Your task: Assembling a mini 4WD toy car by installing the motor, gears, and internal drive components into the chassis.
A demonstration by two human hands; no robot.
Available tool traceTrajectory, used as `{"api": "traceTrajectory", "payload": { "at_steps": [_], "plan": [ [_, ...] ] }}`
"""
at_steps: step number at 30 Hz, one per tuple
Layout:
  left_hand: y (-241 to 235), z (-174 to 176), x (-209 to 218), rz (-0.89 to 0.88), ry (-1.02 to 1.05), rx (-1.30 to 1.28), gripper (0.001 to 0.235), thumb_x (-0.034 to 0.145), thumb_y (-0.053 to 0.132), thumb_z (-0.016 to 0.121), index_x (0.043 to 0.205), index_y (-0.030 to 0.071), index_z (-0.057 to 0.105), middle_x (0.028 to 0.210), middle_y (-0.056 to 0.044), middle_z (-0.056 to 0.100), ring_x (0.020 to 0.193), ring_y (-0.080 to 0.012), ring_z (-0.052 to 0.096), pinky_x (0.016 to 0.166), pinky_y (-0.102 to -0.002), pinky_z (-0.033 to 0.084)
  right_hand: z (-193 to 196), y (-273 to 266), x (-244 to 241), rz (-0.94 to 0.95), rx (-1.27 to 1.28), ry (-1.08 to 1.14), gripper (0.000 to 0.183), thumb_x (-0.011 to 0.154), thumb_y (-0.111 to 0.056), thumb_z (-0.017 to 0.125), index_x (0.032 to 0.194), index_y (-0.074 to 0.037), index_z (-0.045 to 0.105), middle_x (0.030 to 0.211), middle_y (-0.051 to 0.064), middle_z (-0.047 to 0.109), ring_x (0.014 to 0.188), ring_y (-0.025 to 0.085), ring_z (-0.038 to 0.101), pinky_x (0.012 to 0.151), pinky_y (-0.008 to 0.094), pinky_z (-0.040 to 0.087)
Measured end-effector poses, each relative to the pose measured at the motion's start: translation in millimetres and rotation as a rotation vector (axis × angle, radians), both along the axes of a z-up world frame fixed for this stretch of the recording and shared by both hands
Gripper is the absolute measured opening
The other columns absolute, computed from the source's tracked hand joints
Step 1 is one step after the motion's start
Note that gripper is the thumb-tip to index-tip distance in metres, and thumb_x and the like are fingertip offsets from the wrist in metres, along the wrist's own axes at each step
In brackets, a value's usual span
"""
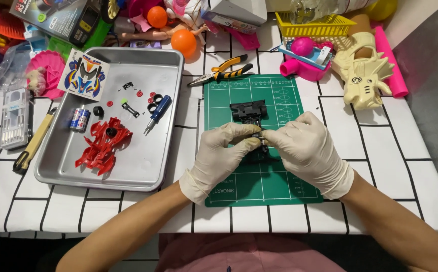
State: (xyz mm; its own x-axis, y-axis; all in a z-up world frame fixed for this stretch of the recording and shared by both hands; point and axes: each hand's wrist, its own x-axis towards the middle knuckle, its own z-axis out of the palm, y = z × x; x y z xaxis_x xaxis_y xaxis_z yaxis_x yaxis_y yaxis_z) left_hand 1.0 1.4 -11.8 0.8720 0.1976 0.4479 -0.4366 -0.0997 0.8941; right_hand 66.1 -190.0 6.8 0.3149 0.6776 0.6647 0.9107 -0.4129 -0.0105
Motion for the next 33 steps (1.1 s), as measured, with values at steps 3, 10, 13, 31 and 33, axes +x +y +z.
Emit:
{"api": "traceTrajectory", "payload": {
  "at_steps": [3,10,13,31,33],
  "plan": [
    [-1,-3,-1,-0.01,0.007,0.0,0.026,0.08,-0.001,0.085,0.104,0.006,0.079,0.085,-0.012,0.077,0.077,-0.0195,0.077,0.069,-0.03,0.062,-4,1,-1,-0.019,-0.009,-0.072,0.015,0.1,-0.008,0.065,0.097,-0.018,0.076,0.056,-0.006,0.048,0.051,0.016,0.051,0.071,0.029,0.047],
    [-1,-2,0,-0.004,-0.048,0.007,0.026,0.083,-0.002,0.082,0.108,0.002,0.076,0.089,-0.016,0.075,0.078,-0.0222,0.077,0.069,-0.031,0.063,7,2,-1,-0.028,-0.08,-0.176,0.016,0.101,-0.005,0.063,0.1,-0.016,0.075,0.057,-0.006,0.046,0.051,0.016,0.051,0.069,0.03,0.048],
    [1,15,-7,0.005,-0.077,0.0,0.026,0.085,0.002,0.083,0.11,0.004,0.076,0.092,-0.013,0.075,0.082,-0.0185,0.076,0.073,-0.03,0.063,7,-1,0,0.013,-0.019,-0.089,0.008,0.101,-0.013,0.068,0.102,-0.013,0.076,0.063,-0.003,0.056,0.06,0.017,0.06,0.072,0.031,0.048],
    [-10,-1,-8,-0.068,-0.136,-0.016,0.026,0.079,0.001,0.087,0.103,0.007,0.078,0.091,-0.008,0.072,0.085,-0.0189,0.074,0.079,-0.03,0.059,-2,-2,-9,0.096,0.235,0.642,0.016,0.083,-0.001,0.08,0.093,-0.013,0.082,0.067,0.002,0.072,0.067,0.022,0.069,0.07,0.035,0.055],
    [-12,-8,-5,-0.069,-0.146,-0.012,0.025,0.08,0.001,0.086,0.104,0.007,0.078,0.091,-0.008,0.072,0.086,-0.0196,0.074,0.08,-0.03,0.059,1,-1,-10,0.093,0.239,0.727,0.015,0.082,0.001,0.079,0.091,-0.011,0.082,0.066,0.005,0.073,0.066,0.021,0.069,0.069,0.035,0.055]
  ]
}}
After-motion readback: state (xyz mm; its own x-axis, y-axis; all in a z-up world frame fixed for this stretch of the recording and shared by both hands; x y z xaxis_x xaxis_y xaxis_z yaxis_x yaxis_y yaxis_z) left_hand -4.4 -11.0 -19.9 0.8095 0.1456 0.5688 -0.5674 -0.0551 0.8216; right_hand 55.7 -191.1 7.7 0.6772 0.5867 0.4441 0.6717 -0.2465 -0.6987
